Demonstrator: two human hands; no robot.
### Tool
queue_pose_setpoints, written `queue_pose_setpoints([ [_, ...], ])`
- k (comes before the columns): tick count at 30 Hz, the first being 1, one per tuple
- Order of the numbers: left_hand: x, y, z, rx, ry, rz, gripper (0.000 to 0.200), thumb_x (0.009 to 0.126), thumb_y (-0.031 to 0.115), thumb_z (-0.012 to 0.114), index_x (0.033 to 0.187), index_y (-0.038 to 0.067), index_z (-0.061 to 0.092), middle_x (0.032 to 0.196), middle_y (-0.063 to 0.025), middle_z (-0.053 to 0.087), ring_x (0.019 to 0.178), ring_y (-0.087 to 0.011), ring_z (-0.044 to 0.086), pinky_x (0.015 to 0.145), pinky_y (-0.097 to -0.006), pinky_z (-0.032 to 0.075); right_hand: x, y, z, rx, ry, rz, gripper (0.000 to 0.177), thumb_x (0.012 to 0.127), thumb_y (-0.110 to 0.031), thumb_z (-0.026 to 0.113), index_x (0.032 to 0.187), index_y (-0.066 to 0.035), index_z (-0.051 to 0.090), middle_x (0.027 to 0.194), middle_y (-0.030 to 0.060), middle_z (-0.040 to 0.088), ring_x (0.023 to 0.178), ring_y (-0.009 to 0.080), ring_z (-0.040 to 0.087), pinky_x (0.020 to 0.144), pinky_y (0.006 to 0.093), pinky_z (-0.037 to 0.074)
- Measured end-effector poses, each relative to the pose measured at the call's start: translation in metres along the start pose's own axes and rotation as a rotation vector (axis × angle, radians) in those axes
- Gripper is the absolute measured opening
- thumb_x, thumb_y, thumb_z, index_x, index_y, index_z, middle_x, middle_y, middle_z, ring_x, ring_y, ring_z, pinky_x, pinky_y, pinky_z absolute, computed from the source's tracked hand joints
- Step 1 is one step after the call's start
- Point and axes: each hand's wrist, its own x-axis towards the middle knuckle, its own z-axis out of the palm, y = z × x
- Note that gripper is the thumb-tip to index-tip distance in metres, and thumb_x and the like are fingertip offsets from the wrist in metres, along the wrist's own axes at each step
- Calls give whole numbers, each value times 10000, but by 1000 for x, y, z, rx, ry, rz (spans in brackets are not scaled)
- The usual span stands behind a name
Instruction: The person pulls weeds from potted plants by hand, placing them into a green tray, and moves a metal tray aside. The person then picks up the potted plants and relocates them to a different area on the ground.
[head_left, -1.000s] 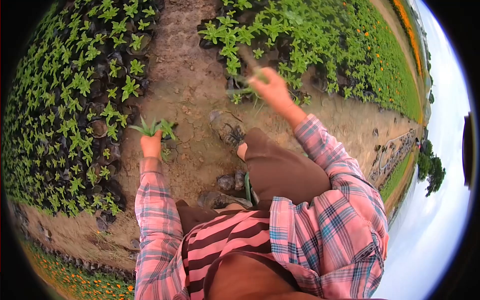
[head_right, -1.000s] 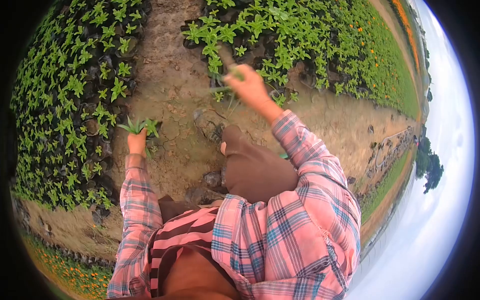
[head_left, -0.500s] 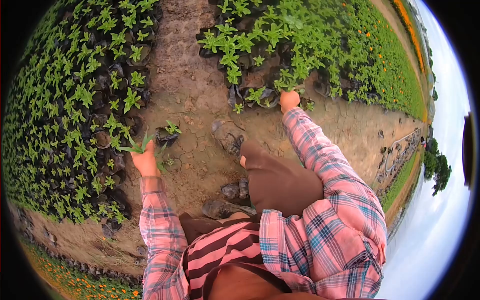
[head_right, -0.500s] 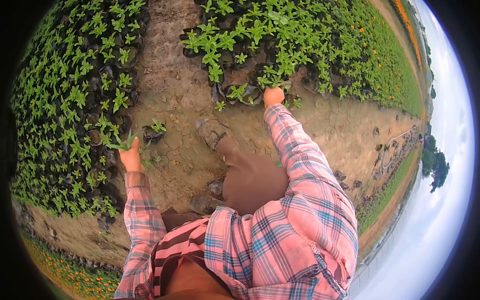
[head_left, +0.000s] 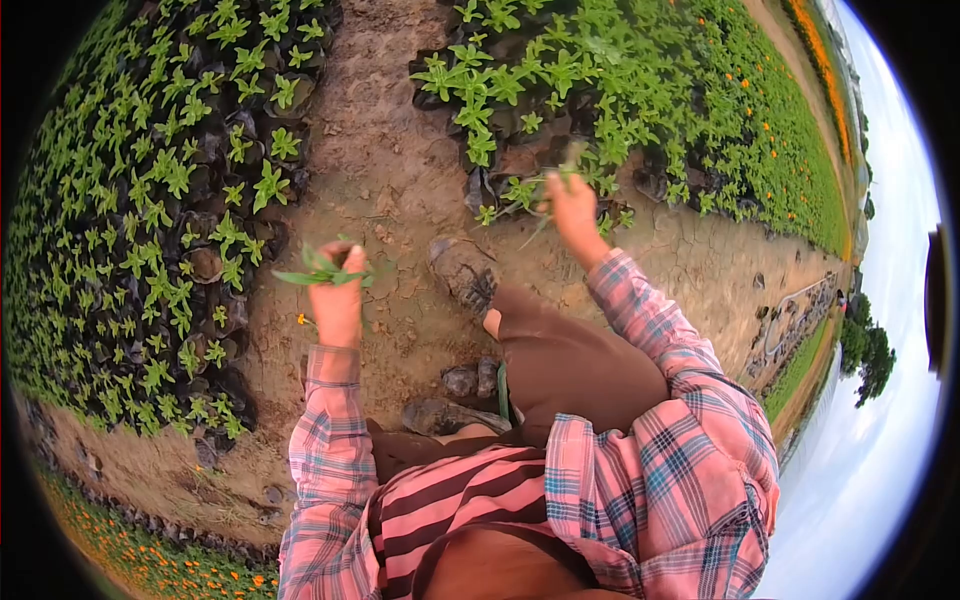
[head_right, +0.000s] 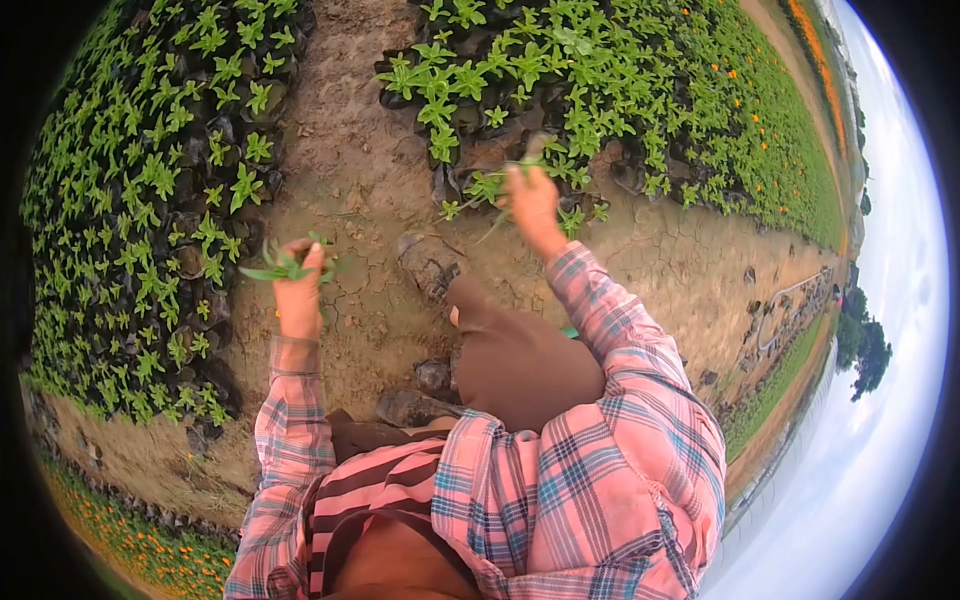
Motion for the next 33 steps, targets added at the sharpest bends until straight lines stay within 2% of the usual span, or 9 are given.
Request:
queue_pose_setpoints([
  [4,-20,14,41,-191,-185,-195,346,898,244,619,1138,15,520,1026,-70,580,868,-143,565,734,-285,468,-59,-18,76,-231,-464,-739,250,883,-211,578,1033,-11,565,856,155,624,752,294,641,667,376,526],
  [6,-25,13,52,-433,-309,-379,373,898,277,614,1148,18,513,1051,-74,579,924,-152,561,742,-292,472,-80,-31,94,-550,-899,-650,307,834,-156,621,1091,1,561,976,215,591,804,342,616,728,390,509],
  [8,-21,-19,48,-305,-329,-285,314,921,240,579,1141,25,515,1073,-75,573,971,-153,549,741,-297,476,-78,-9,96,-320,-843,-983,279,842,-159,614,1070,-5,568,984,202,592,784,317,627,712,380,512],
  [9,-20,-24,44,-335,-273,-278,269,931,218,558,1110,18,534,1053,-86,589,943,-169,572,723,-305,493,-82,-20,88,-314,-847,-982,279,842,-159,614,1070,-5,568,984,202,592,784,317,627,712,380,512],
  [11,-16,-13,34,-286,-220,-352,203,952,177,508,1046,5,560,952,-93,619,844,-181,605,674,-320,512,-84,-43,60,-142,-957,-126,272,848,-168,611,1063,-5,574,998,176,597,830,281,632,726,366,511],
  [17,0,5,3,-344,21,-259,161,954,167,497,995,26,565,883,-76,614,781,-186,602,613,-320,495,-38,55,15,-774,-219,-522,361,813,-49,556,1173,-50,522,1221,273,459,968,430,555,853,442,465],
  [24,0,-4,-19,-431,103,-154,117,948,153,505,988,52,549,894,-74,610,801,-188,600,624,-325,510,-11,69,31,-855,-128,-526,330,808,-43,534,1133,-27,474,1088,279,478,926,464,539,789,488,469],
  [28,-4,12,-47,-560,126,-102,91,938,134,516,992,61,532,891,-79,602,803,-203,604,639,-326,523,26,93,18,-745,-98,-962,138,807,-38,514,943,-13,509,875,228,535,769,421,518,660,498,426],
  [33,-39,81,-143,-593,361,117,98,938,130,519,967,41,550,884,-96,607,781,-202,605,626,-315,523,20,52,10,-677,-63,-716,102,776,-59,631,848,-18,571,782,164,592,740,350,574,675,402,461],
])
